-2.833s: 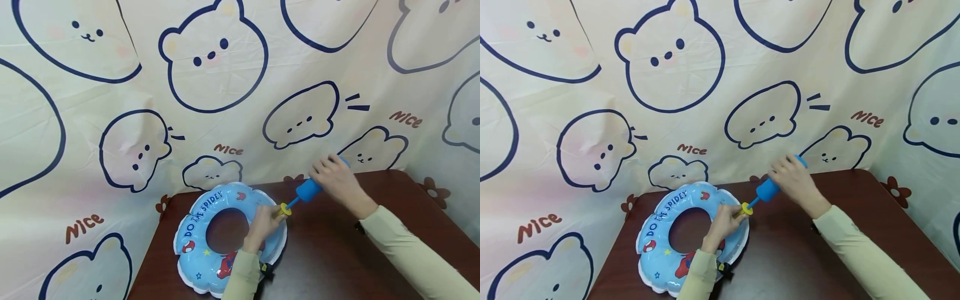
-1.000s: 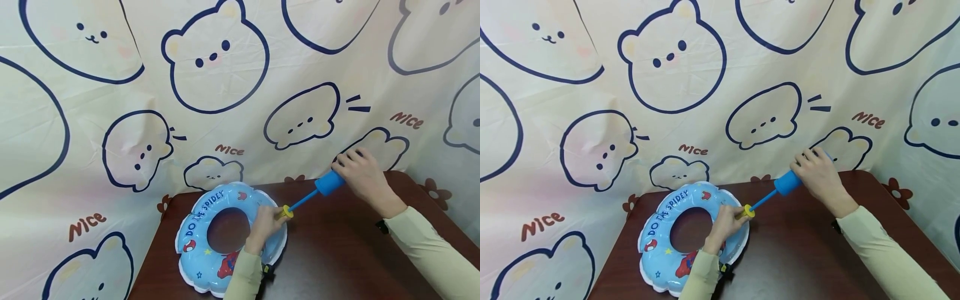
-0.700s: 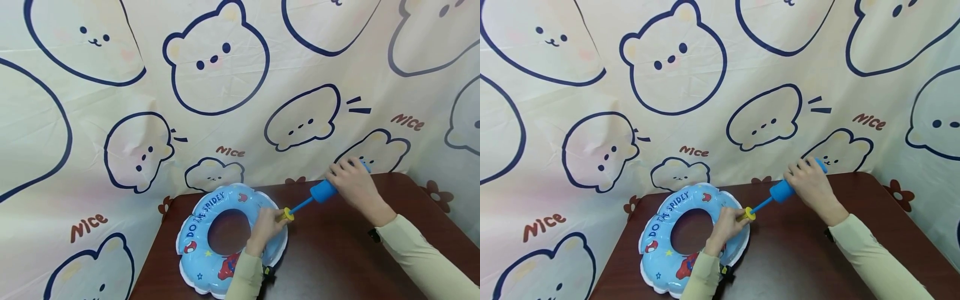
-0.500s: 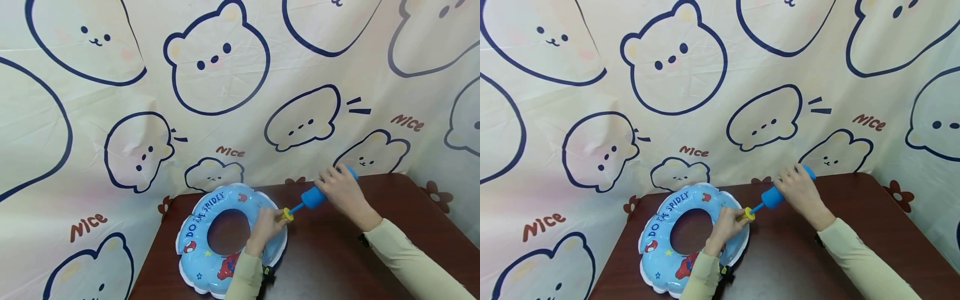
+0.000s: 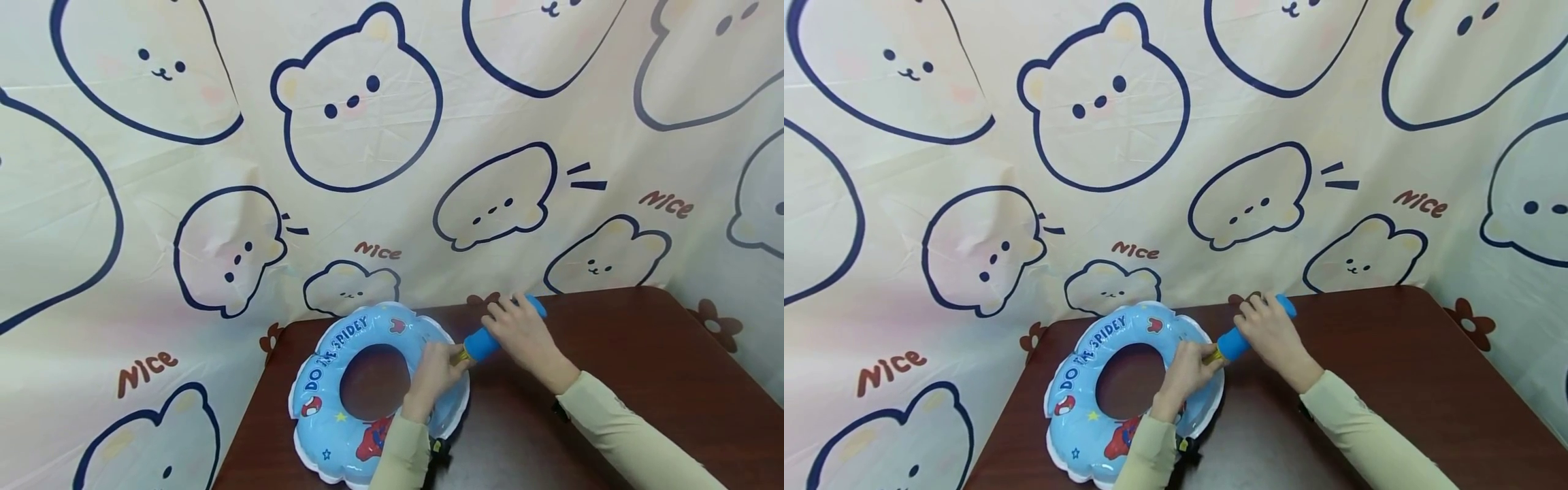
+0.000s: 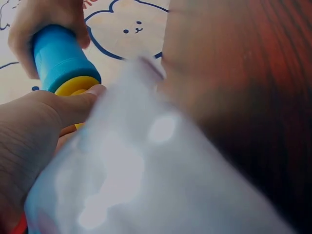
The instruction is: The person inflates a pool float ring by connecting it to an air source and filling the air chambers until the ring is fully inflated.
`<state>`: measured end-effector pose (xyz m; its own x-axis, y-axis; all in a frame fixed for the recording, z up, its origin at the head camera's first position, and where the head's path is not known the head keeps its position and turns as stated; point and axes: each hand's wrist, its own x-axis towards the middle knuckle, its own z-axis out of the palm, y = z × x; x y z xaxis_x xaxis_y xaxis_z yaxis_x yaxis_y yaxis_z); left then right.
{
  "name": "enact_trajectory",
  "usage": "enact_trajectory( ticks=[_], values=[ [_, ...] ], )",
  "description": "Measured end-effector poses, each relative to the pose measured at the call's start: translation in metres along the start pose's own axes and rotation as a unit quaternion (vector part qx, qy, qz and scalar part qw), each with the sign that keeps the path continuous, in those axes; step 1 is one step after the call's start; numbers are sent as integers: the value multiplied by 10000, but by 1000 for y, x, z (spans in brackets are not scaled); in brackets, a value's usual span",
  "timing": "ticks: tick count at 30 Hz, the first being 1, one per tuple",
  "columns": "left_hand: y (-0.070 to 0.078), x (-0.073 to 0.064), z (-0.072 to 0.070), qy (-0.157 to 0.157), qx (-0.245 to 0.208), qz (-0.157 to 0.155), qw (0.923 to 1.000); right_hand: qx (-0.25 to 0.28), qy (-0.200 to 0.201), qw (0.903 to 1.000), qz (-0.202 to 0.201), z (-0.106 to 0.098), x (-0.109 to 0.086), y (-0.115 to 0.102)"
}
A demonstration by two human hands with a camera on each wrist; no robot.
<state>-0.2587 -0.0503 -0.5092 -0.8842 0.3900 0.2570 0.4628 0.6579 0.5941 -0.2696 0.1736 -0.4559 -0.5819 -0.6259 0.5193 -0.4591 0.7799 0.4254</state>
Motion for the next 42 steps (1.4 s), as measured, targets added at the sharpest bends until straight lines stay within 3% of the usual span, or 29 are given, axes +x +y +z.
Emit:
enact_trajectory(
  ticks=[5,9,15,20,26,42],
  values=[
    [3,2,-2,45,-124,24,9999,109,-28,9998,177,-11,-1,17],
    [5,5,-5,-12,-409,-124,9991,140,123,9989,420,-31,-3,48],
    [8,8,-11,-88,-485,-245,9985,44,280,9975,650,-62,-8,92],
    [7,9,-12,-121,-410,-240,9988,-20,304,9969,719,-74,-11,106],
    [7,5,-11,-145,-327,-252,9990,-115,452,9977,485,-67,-11,94],
    [9,0,-10,141,-125,78,9998,-397,442,9982,-48,-26,13,21]
  ],
)
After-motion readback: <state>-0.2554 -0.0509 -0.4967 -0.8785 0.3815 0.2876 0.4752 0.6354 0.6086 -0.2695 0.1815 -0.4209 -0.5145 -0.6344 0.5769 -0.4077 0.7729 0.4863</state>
